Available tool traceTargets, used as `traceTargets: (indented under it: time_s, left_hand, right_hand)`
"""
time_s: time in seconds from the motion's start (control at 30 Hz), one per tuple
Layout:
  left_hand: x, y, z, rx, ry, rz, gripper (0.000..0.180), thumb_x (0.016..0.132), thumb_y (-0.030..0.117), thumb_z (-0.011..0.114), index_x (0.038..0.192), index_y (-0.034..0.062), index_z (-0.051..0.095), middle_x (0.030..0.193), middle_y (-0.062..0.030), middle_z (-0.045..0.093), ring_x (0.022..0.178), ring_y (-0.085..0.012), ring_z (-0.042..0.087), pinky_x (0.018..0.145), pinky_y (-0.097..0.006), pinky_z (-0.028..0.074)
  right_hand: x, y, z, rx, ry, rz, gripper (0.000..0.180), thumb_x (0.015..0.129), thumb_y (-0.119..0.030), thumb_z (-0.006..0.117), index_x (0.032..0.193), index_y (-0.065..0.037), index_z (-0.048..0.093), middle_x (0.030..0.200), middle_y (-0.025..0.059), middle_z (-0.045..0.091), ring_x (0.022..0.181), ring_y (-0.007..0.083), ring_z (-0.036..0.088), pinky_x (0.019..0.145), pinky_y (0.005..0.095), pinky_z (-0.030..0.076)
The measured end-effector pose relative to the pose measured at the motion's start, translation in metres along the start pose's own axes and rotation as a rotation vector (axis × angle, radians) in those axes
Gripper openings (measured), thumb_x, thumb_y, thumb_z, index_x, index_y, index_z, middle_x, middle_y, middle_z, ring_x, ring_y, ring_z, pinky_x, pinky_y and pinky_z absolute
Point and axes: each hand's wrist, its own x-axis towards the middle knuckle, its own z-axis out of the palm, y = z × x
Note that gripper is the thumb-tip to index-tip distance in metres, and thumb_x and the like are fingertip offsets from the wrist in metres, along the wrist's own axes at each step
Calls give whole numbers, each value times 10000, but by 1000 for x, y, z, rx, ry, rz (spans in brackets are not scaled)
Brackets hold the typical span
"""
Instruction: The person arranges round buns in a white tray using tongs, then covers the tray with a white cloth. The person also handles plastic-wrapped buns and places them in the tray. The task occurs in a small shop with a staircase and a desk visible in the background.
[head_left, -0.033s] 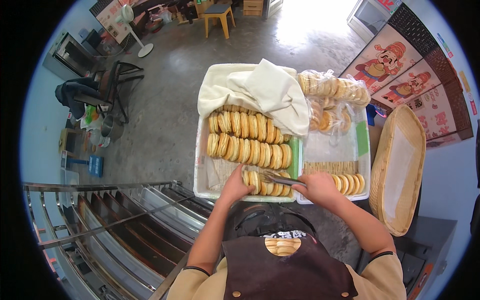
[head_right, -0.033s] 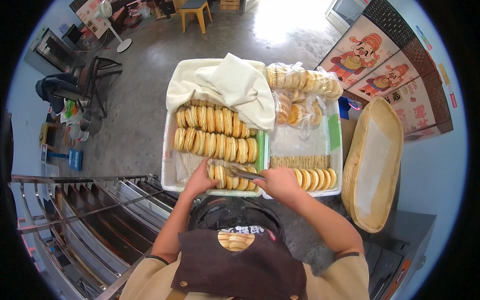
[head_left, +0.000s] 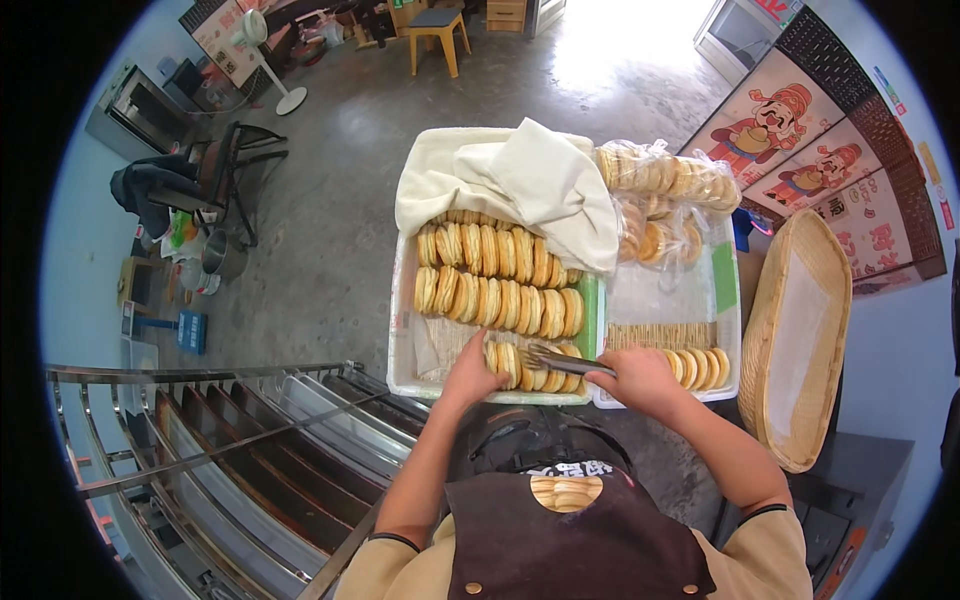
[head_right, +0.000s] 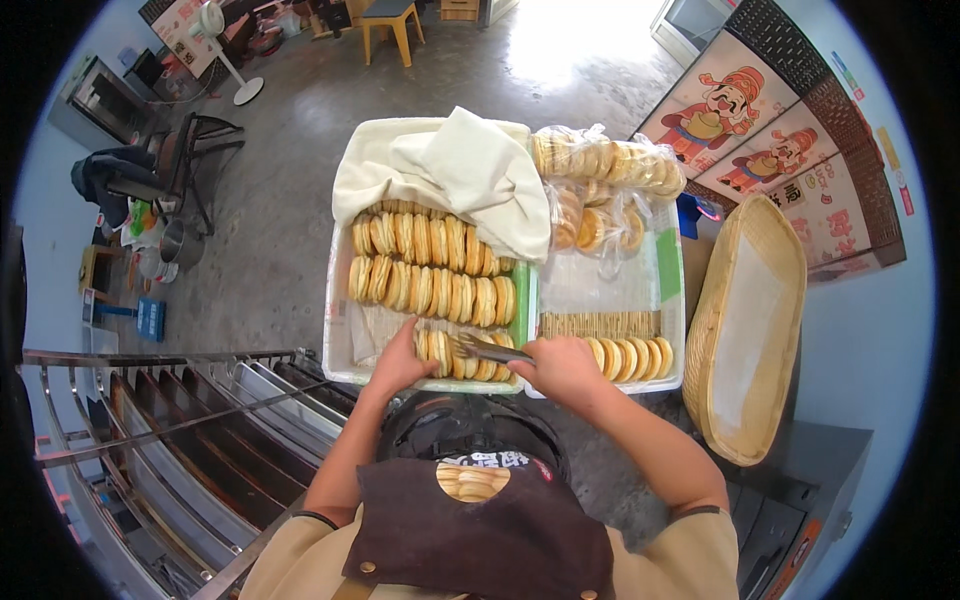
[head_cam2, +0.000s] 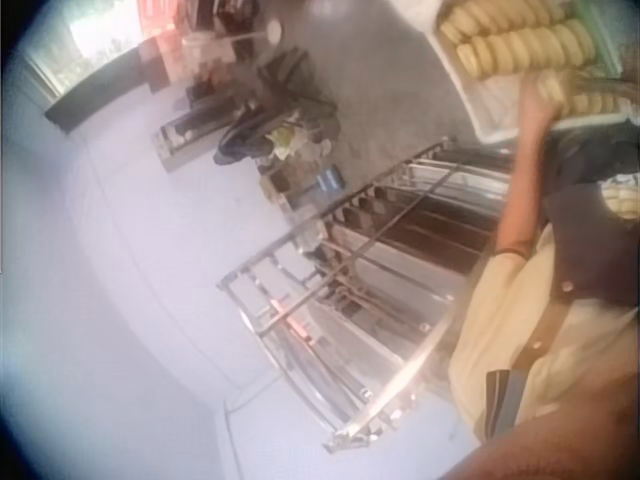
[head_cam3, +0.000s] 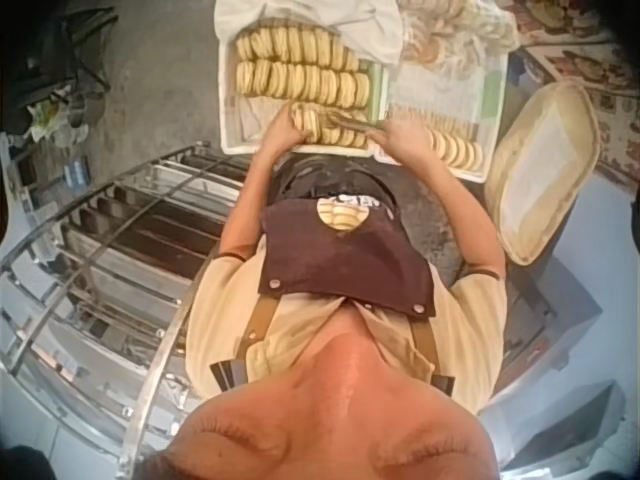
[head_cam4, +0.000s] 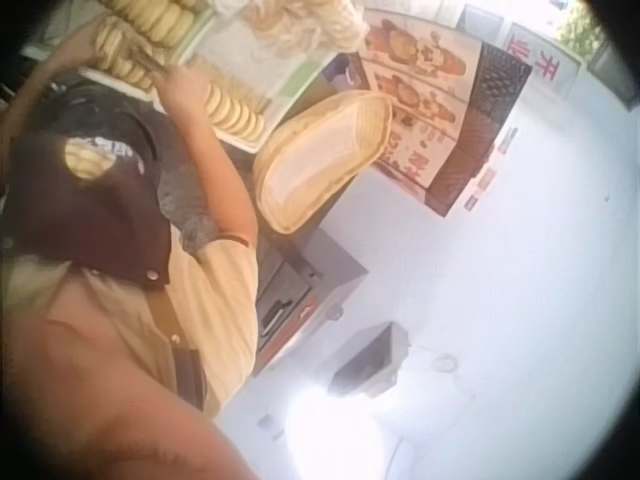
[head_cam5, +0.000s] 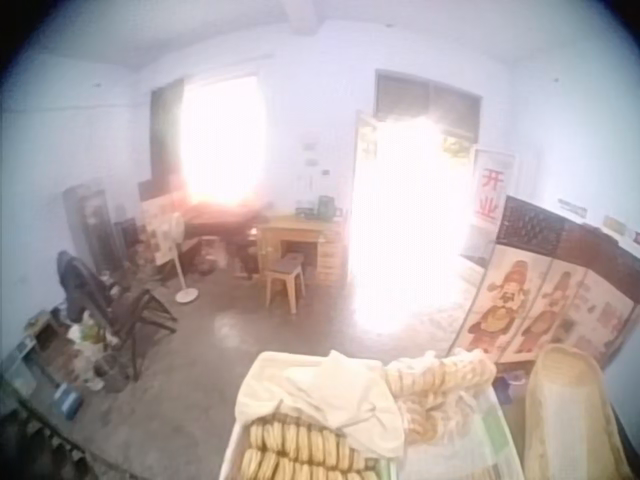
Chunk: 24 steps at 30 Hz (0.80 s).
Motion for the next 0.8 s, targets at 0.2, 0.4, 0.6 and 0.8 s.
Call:
traceTargets:
  time_s: [0.2, 0.4, 0.6, 0.8]
  left_hand:
    - [-19, 4, 9, 61, 164, 85, 825, 788, 127, 862, 1524, -11, 517, 1477, -277, 601, 1356, -463, 595, 1141, -478, 502]
    - [-29, 1, 20, 98, 347, 80, 670, 786, 82, 859, 1408, 11, 618, 1293, -218, 671, 1164, -413, 686, 1009, -465, 570]
    - [-25, -21, 24, -96, 380, 31, 577, 817, 94, 851, 1357, 16, 662, 1257, -166, 709, 1017, -293, 751, 876, -417, 614]
    - [-18, -14, 18, -69, 396, -47, 511, 872, 222, 845, 1317, 18, 696, 964, -142, 771, 859, -301, 764, 809, -431, 603]
  right_hand:
    - [-9, 8, 9, 117, 70, 85, 457, 1006, -502, 703, 1028, -55, 797, 822, 213, 751, 837, 436, 734, 770, 548, 568]
    - [-29, 18, 14, 234, 58, 208, 429, 992, -483, 730, 1120, -83, 822, 843, 194, 762, 840, 404, 741, 774, 513, 562]
    - [-83, 65, -41, 367, 161, 449, 424, 1006, -457, 721, 1156, -75, 826, 866, 207, 758, 827, 371, 739, 778, 464, 558]
    - [-128, 104, -44, 248, 65, 590, 463, 997, -488, 729, 1179, -73, 824, 975, 215, 789, 942, 390, 765, 860, 467, 584]
